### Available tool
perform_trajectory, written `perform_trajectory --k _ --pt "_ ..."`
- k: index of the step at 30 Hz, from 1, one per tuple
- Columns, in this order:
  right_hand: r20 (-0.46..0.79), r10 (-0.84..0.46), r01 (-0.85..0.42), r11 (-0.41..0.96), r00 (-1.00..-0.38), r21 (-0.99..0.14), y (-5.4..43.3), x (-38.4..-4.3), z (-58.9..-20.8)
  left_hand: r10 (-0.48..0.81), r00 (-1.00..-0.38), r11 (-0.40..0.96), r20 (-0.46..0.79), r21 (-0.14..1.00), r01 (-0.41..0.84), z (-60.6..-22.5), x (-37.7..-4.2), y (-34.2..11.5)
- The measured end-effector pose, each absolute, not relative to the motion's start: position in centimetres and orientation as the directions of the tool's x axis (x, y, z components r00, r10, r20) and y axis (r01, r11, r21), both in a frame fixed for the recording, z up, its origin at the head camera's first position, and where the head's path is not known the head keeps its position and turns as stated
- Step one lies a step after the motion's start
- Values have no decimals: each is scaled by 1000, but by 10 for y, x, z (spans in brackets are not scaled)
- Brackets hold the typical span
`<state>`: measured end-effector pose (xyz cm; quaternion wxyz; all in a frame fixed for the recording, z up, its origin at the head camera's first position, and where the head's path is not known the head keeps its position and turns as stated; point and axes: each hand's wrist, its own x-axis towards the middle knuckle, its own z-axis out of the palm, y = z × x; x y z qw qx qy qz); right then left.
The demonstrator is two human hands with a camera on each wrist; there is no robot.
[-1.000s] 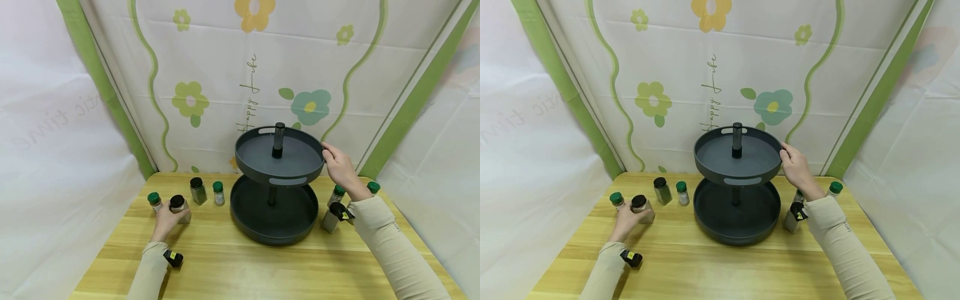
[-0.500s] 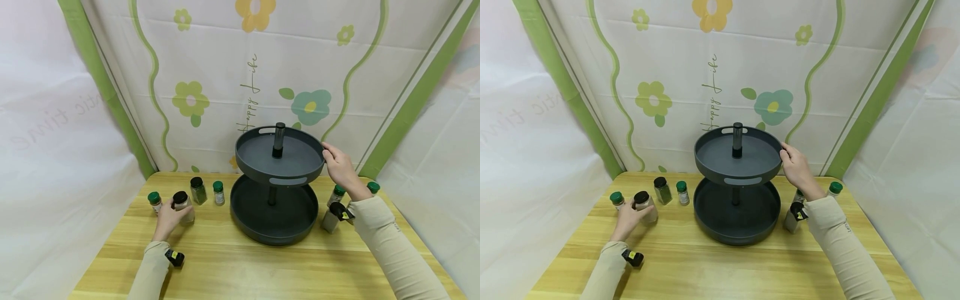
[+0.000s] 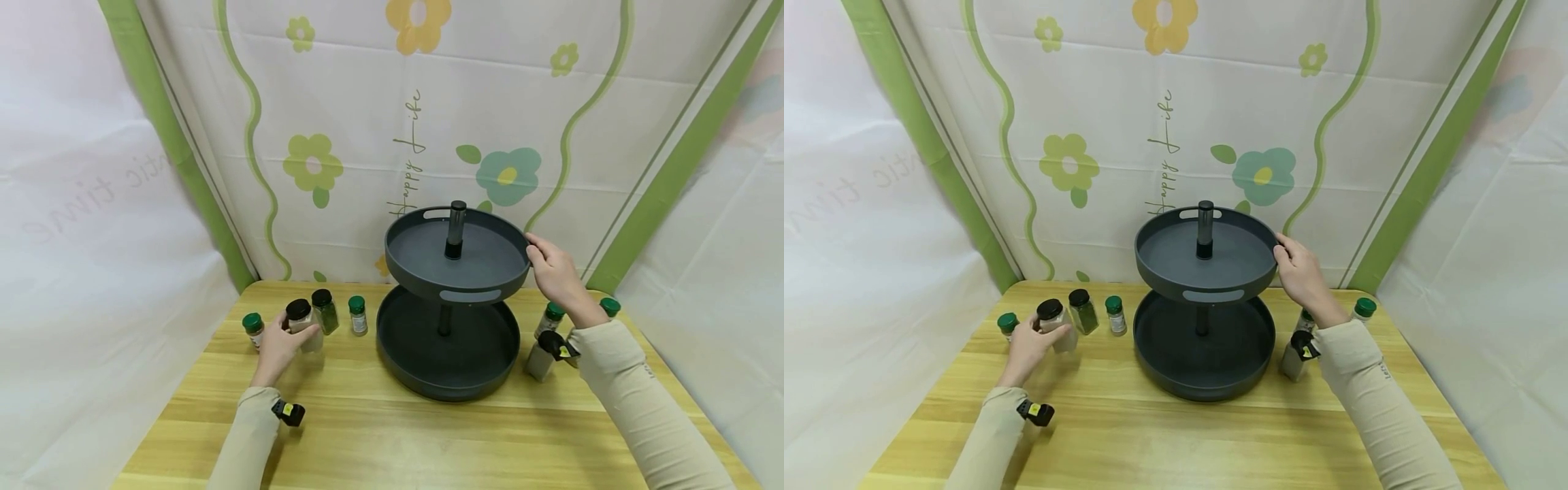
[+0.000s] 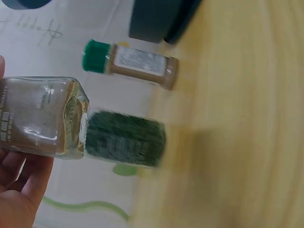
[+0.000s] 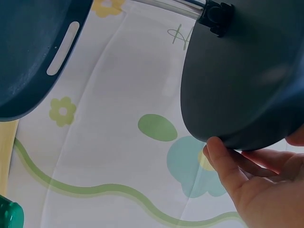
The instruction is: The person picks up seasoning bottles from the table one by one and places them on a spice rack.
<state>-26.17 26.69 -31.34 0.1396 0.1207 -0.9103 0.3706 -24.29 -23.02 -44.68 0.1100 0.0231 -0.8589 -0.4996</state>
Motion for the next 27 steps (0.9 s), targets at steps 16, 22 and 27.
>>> perform_trajectory --k 16,22,27 --pt "323 -127 -315 700 -938 -641 267 -259 -311 -79 -970 462 231 871 170 -374 -249 -196" --pt "324 -128 -317 697 -937 -643 267 -259 -310 -39 -973 377 226 905 195 -355 -251 -185" --pt "322 -129 -317 697 -938 -643 267 -259 -310 -42 -969 426 245 881 205 -343 -253 -180"
